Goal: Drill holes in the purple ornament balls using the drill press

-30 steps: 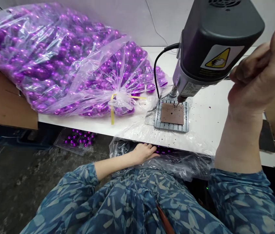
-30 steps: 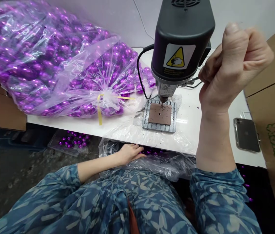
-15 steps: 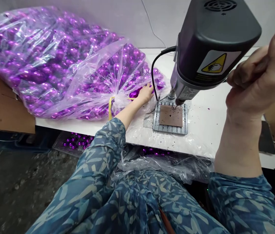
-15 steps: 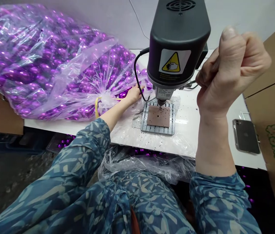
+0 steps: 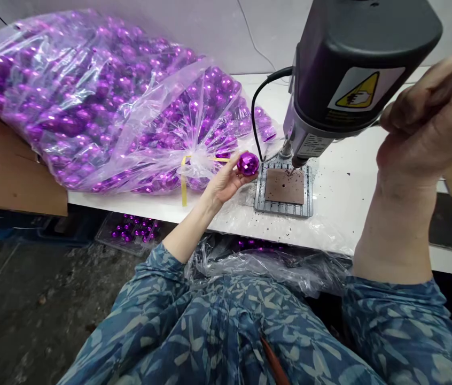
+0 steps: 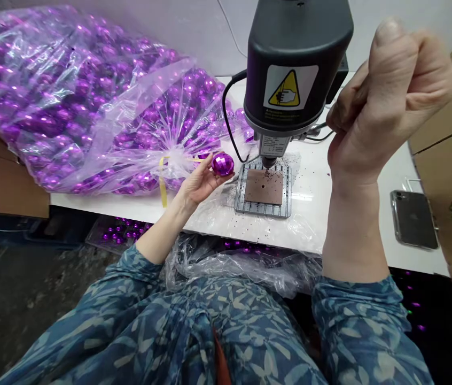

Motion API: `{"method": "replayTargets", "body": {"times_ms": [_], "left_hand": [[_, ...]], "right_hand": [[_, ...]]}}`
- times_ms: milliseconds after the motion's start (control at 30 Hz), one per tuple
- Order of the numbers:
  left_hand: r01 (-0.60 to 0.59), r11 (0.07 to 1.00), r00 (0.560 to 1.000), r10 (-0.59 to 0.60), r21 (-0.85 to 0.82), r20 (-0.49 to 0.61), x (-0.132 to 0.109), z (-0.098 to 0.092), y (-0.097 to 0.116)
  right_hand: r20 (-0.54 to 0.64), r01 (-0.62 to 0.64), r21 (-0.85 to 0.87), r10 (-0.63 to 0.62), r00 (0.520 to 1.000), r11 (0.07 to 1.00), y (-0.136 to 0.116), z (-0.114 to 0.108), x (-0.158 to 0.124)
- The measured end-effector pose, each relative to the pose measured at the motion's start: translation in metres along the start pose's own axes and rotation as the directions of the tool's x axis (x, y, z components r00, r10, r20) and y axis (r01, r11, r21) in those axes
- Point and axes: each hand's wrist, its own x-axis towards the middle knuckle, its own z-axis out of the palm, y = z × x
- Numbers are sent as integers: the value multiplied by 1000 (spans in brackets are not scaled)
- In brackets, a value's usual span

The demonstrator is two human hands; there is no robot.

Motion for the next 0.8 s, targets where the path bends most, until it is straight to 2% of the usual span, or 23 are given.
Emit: {"method": "replayTargets", "body": {"times_ms": [67, 133, 233, 367, 467, 567, 800], "left_hand": [[51, 997, 998, -50, -54, 24, -7, 10, -10], [52, 998, 997, -51, -27, 51, -6, 17, -24], [-67, 994, 994, 59, 90, 87, 6, 25, -49], [-219, 937, 972, 184, 274, 147, 27, 30, -76], [-279, 870, 957, 217, 406, 193, 39, 32, -88], [-346, 767, 938, 273, 540, 213, 45, 31, -97], [-449, 565, 890, 351, 692, 291, 39, 33, -105]], "right_hand": [[-22, 27, 115, -25, 999, 993, -2, 3, 0], [-41, 56, 170, -50, 998, 984, -4, 7, -1], [-21, 95, 187, -93, 995, 978, -8, 12, -1], [18, 75, 175, -79, 997, 982, -9, 12, -1], [5, 66, 174, -68, 998, 983, -10, 11, -2], [40, 53, 159, -60, 997, 986, -11, 10, -2], [48, 51, 132, -57, 997, 990, -21, 14, -4]]}}
